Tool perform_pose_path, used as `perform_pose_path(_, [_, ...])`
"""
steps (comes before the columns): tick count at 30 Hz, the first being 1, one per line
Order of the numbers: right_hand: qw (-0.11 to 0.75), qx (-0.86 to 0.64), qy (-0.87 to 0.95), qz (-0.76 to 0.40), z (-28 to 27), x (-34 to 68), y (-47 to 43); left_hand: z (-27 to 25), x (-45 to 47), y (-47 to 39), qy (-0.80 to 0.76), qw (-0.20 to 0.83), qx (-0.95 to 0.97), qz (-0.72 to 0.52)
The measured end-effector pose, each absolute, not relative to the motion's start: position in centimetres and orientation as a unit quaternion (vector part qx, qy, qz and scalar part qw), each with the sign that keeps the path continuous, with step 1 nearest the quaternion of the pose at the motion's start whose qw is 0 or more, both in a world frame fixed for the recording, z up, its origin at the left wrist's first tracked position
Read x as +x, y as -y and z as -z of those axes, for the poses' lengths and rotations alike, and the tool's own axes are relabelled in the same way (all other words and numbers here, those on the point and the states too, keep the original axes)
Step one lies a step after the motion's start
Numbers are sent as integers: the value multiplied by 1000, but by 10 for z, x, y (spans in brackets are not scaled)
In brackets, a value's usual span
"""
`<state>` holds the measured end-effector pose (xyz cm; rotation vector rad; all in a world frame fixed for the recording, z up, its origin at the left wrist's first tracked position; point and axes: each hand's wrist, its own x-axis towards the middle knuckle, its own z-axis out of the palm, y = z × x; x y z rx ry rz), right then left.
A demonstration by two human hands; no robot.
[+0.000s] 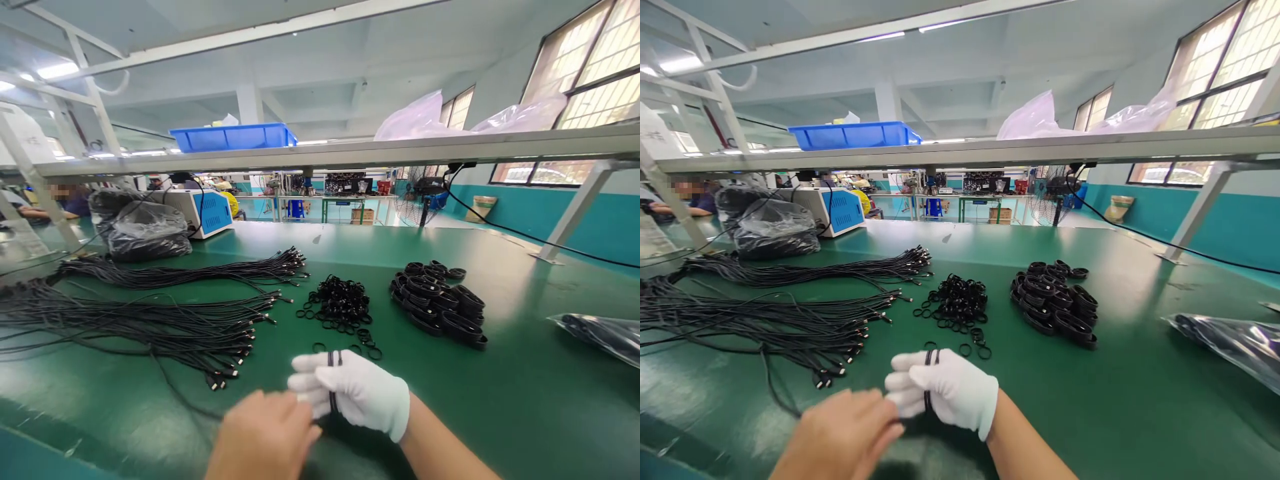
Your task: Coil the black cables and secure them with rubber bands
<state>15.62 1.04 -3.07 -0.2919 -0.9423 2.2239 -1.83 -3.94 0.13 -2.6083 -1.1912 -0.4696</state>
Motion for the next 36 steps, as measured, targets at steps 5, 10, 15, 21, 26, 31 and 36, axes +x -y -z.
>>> perform_pose_path(5, [177,-59,390,-902,45,148,4,-40,-22,-3,461,-298,-815,186])
perform_pose_path(10, [262,-27,338,-903,39,146,4,5,-17,-10,454,-380,-768,244])
perform_pose_path(15, [398,7,248,-883,16,151,-7,47,-37,6,530,-64,-822,201])
perform_pose_path(21, [485,-168,286,-809,25,155,-18,51,-19,34,465,114,-870,120])
perform_pose_path(26, [387,-229,366,-815,39,146,-9,8,-9,29,462,52,-880,95])
perform_pose_path(31, [185,-140,397,-888,52,140,6,-26,-32,13,476,-146,-858,128])
perform_pose_path(36, [155,-93,378,-908,64,133,12,-3,-35,10,469,-382,-771,199])
